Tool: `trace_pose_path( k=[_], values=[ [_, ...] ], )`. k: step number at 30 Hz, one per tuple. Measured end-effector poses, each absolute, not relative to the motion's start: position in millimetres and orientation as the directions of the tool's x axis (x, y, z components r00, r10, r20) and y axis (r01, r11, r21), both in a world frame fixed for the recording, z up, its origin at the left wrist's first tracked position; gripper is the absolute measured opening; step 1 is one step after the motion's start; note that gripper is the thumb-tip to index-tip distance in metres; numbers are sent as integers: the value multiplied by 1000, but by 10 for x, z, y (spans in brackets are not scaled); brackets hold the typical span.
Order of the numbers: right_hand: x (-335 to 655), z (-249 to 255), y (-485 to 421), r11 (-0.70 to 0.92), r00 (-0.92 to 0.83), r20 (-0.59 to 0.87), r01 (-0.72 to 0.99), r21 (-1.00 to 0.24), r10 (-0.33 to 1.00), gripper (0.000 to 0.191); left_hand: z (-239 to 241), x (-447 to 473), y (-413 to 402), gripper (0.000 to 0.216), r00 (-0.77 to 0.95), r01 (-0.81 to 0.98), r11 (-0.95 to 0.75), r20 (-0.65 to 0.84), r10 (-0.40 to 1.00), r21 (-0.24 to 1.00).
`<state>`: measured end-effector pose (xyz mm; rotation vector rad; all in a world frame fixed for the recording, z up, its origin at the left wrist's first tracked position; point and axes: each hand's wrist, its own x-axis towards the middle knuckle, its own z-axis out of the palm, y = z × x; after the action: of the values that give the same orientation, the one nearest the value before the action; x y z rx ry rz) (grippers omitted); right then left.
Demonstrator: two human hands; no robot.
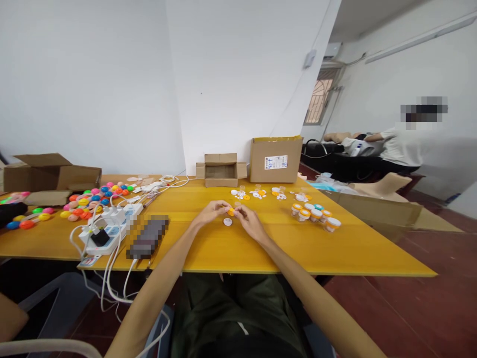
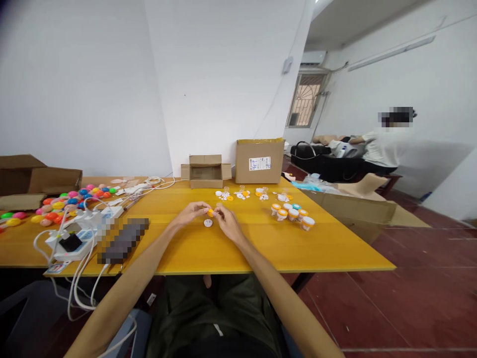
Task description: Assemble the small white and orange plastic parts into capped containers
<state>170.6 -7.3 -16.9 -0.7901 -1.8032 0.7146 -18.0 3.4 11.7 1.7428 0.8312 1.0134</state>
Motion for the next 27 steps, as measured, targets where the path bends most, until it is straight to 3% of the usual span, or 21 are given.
trace_pose_path(
  k=[6,10,27],
  values=[
    [1700,-220,-10,512,-293,475,61,-857,830,38,107,-234,30,44,414,258,-382,255,874,888],
    [1716,-246,39,472,-271,450,17,-881,851,42,22,-253,30,56,489,308,-365,183,853,878],
    [1752,-246,67,445,-296,420,21,-895,858,32,-97,-193,78,50,473,243,-316,172,864,917]
  ],
)
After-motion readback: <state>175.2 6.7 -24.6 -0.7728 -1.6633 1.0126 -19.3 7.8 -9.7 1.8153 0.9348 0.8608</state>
